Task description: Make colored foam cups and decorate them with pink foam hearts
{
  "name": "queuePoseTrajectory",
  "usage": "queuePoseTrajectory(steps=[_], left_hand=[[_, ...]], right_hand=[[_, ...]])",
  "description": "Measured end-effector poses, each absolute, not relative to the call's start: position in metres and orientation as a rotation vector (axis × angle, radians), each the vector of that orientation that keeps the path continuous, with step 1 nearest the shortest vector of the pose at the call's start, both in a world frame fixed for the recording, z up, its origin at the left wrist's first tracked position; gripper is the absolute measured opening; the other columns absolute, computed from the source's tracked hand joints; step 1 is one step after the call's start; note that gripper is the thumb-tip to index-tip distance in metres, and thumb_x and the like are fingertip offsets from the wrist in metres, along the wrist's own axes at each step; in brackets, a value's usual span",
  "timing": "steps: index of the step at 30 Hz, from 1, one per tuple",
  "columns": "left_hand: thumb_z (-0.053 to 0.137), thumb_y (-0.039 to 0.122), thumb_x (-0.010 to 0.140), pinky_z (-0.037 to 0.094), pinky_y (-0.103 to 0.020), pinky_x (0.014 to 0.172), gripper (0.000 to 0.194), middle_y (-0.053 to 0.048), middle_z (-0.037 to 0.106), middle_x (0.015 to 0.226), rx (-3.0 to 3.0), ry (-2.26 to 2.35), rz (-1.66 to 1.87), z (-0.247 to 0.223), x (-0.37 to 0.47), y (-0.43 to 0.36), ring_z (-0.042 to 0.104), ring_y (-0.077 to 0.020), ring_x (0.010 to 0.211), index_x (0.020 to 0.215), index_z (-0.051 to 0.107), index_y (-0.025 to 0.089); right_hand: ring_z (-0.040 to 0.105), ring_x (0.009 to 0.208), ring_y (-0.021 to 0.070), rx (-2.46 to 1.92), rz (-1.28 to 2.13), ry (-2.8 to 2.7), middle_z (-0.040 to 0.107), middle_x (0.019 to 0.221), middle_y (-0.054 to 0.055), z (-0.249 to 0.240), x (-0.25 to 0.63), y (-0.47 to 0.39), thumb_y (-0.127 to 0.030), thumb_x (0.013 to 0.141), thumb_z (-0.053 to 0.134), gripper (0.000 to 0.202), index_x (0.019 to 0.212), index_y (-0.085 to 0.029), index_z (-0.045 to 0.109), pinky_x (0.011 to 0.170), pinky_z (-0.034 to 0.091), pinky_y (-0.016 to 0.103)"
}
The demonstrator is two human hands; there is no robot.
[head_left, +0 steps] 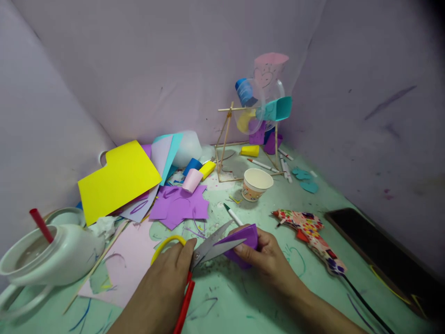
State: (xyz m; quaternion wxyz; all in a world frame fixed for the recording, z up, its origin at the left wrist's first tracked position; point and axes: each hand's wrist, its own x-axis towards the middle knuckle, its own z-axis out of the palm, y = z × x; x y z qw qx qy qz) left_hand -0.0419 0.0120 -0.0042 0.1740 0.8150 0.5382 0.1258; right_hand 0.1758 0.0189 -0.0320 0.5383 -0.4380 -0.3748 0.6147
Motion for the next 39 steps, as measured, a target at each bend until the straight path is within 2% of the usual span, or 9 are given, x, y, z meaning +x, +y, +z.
queuePoseTrajectory(steps=[10,15,23,32,39], left_hand=[[0.034,0.006,0.08,0.048,-0.038,0.092,0.059,-0.013,0.06,0.123,2.514,1.441,0.083,-0.004,-0.051,0.012,0.057,-0.0259,0.112,0.138,0.041,0.02],[0.035,0.008,0.082,0.051,-0.04,0.085,0.055,-0.014,0.065,0.113,2.499,1.45,0.107,-0.005,-0.051,0.012,0.062,-0.0272,0.102,0.134,0.047,0.019],[0.038,0.01,0.081,0.053,-0.035,0.081,0.048,-0.009,0.069,0.102,2.462,1.429,0.169,0.002,-0.051,0.015,0.065,-0.0232,0.091,0.125,0.053,0.023],[0.041,0.007,0.078,0.049,-0.039,0.09,0.052,-0.01,0.066,0.108,2.54,1.408,0.297,-0.009,-0.05,0.017,0.061,-0.025,0.101,0.125,0.052,0.024],[0.032,0.002,0.08,0.051,-0.04,0.085,0.056,-0.014,0.063,0.114,2.626,1.429,0.008,-0.006,-0.047,0.013,0.061,-0.0248,0.101,0.132,0.044,0.017]], right_hand=[[0.049,0.053,0.0139,-1.043,1.463,-0.895,0.062,0.06,0.004,-0.03,0.176,0.02,-0.04,0.058,0.081,0.031,0.074,-0.015,0.072,0.054,0.036,0.028],[0.049,0.053,0.0135,-1.024,1.475,-0.887,0.063,0.061,0.004,-0.029,0.176,0.02,-0.04,0.059,0.081,0.032,0.074,-0.014,0.072,0.053,0.035,0.028],[0.047,0.051,0.0115,-0.995,1.464,-0.893,0.061,0.058,0.001,-0.028,0.177,0.02,-0.038,0.06,0.08,0.026,0.072,-0.016,0.072,0.051,0.034,0.025],[0.053,0.061,0.0148,-1.015,1.444,-1.051,0.065,0.068,0.003,-0.028,0.17,0.016,-0.03,0.068,0.074,0.015,0.075,-0.017,0.072,0.061,0.042,0.029],[0.051,0.059,0.0127,-1.007,1.394,-1.082,0.062,0.065,0.001,-0.027,0.169,0.017,-0.023,0.068,0.07,0.009,0.072,-0.016,0.068,0.058,0.04,0.026]])
